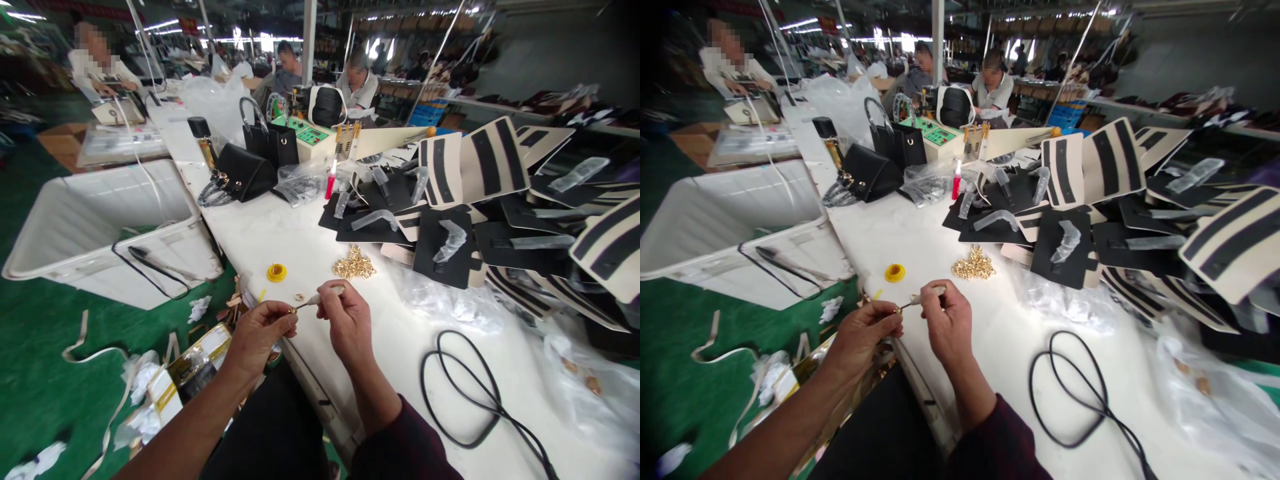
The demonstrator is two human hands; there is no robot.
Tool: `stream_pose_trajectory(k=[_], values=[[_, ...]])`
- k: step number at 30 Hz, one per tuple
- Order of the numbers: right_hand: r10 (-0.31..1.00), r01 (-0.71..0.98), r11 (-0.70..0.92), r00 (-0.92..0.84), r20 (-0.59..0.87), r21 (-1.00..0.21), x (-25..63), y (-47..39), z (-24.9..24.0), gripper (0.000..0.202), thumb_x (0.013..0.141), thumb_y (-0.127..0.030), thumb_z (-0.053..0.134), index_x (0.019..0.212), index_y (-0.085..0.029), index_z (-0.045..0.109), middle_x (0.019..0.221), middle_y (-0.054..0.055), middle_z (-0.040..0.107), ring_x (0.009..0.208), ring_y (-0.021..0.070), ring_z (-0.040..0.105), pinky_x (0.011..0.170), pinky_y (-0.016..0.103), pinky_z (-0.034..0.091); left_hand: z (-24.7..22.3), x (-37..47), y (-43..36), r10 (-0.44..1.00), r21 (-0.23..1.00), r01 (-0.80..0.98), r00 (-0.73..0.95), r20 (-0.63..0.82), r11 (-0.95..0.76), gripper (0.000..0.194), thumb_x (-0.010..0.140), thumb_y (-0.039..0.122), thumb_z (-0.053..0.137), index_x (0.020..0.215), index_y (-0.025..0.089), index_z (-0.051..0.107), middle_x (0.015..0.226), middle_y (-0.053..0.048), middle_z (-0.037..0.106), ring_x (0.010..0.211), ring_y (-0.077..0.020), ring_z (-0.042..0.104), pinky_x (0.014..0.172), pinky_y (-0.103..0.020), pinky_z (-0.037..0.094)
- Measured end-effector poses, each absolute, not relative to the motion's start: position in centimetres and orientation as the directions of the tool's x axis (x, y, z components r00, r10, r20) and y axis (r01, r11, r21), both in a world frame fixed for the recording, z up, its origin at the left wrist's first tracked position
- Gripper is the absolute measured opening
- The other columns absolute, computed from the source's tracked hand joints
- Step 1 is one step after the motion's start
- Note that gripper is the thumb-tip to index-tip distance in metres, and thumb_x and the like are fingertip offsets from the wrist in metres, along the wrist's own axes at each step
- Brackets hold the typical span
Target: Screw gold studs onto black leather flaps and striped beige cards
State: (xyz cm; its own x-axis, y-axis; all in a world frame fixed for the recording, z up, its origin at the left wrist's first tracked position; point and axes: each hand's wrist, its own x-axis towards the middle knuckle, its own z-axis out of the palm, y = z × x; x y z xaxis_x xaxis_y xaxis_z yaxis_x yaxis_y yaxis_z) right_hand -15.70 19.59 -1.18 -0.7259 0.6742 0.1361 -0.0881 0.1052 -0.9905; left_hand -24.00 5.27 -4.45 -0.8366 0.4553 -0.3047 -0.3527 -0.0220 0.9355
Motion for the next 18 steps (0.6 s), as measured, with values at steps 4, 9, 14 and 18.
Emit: stream_pose_trajectory(k=[4,9,14,18], values=[[0.673,-0.085,0.108,-0.728,0.136,-0.991,-15.81,19.52,-1.19,0.023,0.095,-0.039,0.058,0.082,-0.020,0.064,0.061,-0.003,0.059,0.058,0.0140,0.056,0.060,0.027,0.045,-4.71,-24.07,5.21,0.450,0.941,-0.339,-0.842,-0.298,-0.011,0.039,0.062,0.038,0.093,0.086,0.016,0.072,0.066,0.001,0.072,0.057,-0.0136,0.068,0.059,-0.022,0.053],[0.670,-0.087,0.113,-0.729,0.141,-0.990,-15.86,19.49,-1.23,0.023,0.095,-0.038,0.057,0.081,-0.021,0.063,0.062,-0.003,0.060,0.059,0.0140,0.056,0.059,0.027,0.045,-4.68,-23.90,5.22,0.460,0.944,-0.331,-0.837,-0.297,0.007,0.037,0.065,0.037,0.091,0.087,0.016,0.072,0.064,0.001,0.071,0.057,-0.0131,0.067,0.056,-0.021,0.050],[0.672,-0.079,0.119,-0.727,0.139,-0.990,-15.79,19.44,-1.27,0.023,0.095,-0.038,0.058,0.081,-0.021,0.064,0.060,-0.003,0.059,0.058,0.0139,0.054,0.058,0.027,0.044,-4.54,-23.84,5.43,0.455,0.943,-0.333,-0.840,-0.294,-0.007,0.037,0.065,0.037,0.091,0.087,0.016,0.071,0.065,0.002,0.070,0.057,-0.0129,0.066,0.058,-0.021,0.051],[0.682,-0.089,0.102,-0.719,0.135,-0.991,-15.65,19.71,-1.11,0.022,0.095,-0.037,0.058,0.082,-0.021,0.064,0.061,-0.003,0.060,0.058,0.0141,0.055,0.059,0.027,0.044,-4.61,-23.89,5.57,0.451,0.946,-0.324,-0.845,-0.287,-0.005,0.038,0.064,0.039,0.091,0.086,0.017,0.071,0.068,0.002,0.070,0.058,-0.0126,0.065,0.059,-0.023,0.051]])
